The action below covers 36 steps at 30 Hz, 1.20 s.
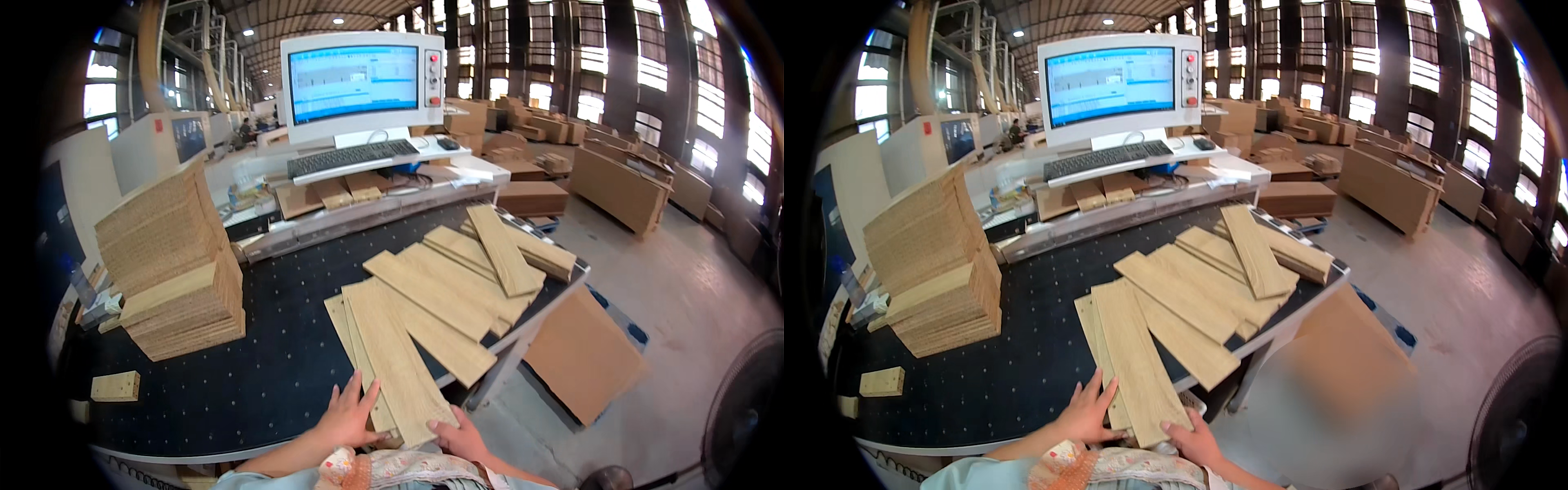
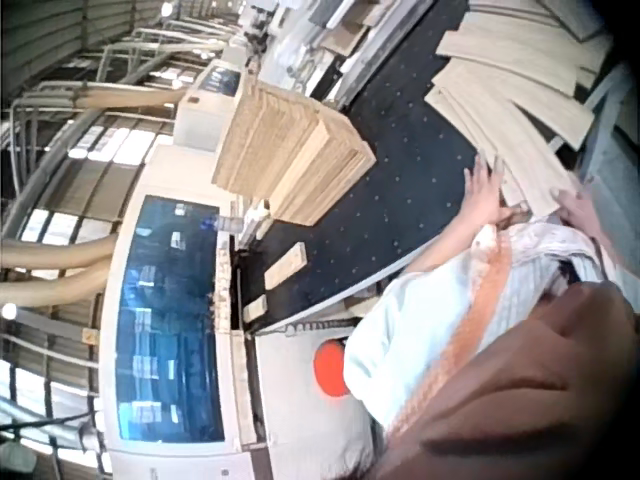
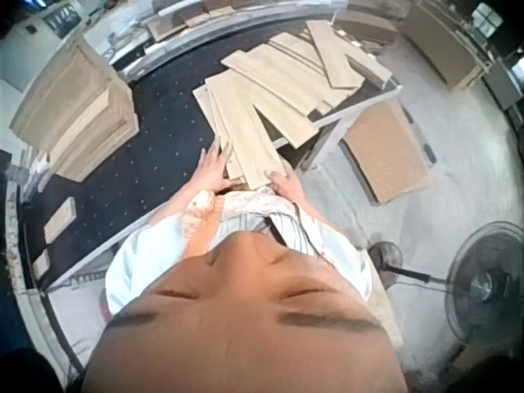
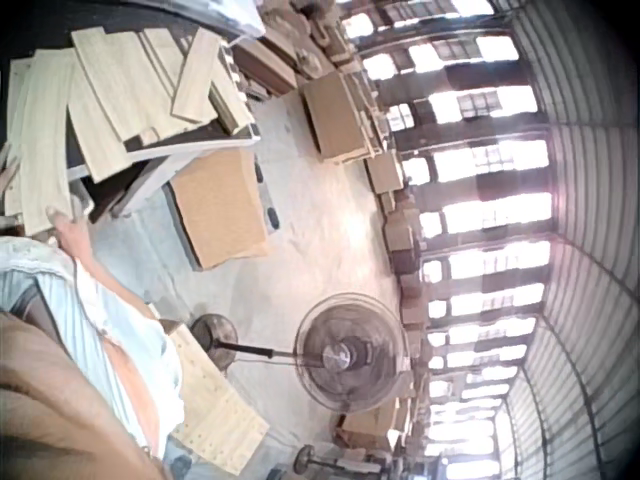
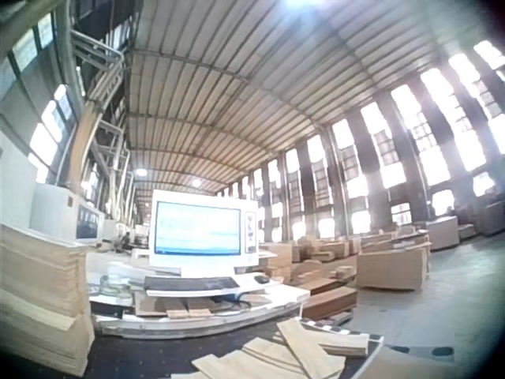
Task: The person moves stacks of wooden planks, placing some onto a blue storage rack and arranging others on a work table next to a computer terminal.
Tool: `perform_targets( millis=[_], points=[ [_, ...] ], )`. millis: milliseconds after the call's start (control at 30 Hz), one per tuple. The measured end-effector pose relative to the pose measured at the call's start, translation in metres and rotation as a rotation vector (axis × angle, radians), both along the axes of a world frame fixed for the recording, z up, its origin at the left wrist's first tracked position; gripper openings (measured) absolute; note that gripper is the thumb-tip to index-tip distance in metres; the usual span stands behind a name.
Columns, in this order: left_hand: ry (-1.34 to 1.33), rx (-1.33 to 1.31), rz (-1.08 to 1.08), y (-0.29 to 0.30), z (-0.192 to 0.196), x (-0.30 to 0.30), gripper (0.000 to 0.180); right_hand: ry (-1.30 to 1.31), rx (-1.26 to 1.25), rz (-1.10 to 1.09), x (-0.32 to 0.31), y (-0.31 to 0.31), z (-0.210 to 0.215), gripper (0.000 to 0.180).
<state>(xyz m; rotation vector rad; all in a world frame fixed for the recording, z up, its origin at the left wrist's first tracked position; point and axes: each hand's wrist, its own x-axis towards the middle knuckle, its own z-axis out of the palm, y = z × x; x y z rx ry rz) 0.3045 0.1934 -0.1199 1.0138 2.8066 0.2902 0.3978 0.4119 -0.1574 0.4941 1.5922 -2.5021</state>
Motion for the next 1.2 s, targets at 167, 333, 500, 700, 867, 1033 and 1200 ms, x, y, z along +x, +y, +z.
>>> perform_targets(
  millis=[167,333,500,700,867,1033,1200],
  points=[
    [0.046,0.281,0.161,0.021,-0.013,0.008,0.114,0.186,0.039,0.175,-0.024,0.035,0.031,0.047],
    [0.052,0.479,0.318,0.037,-0.024,-0.003,0.112,-0.003,0.088,0.38,-0.062,0.059,0.04,0.06],
    [0.183,0.512,0.307,0.047,-0.023,-0.013,0.103,-0.011,-0.094,0.494,-0.086,0.064,0.015,0.07],
    [0.288,0.507,0.298,0.047,-0.011,-0.021,0.083,0.3,0.061,1.079,-0.117,0.075,0.052,0.069],
    [0.299,0.469,0.41,0.041,-0.019,-0.012,0.078,0.366,0.628,1.165,-0.133,0.118,0.122,0.053],
    [0.21,0.49,0.444,0.057,-0.024,-0.025,0.077,0.933,0.339,0.138,-0.137,0.193,0.08,0.029],
    [0.25,0.405,0.452,0.054,-0.026,-0.027,0.08,0.923,0.846,-0.489,-0.151,0.215,0.03,0.016]
  ],
)
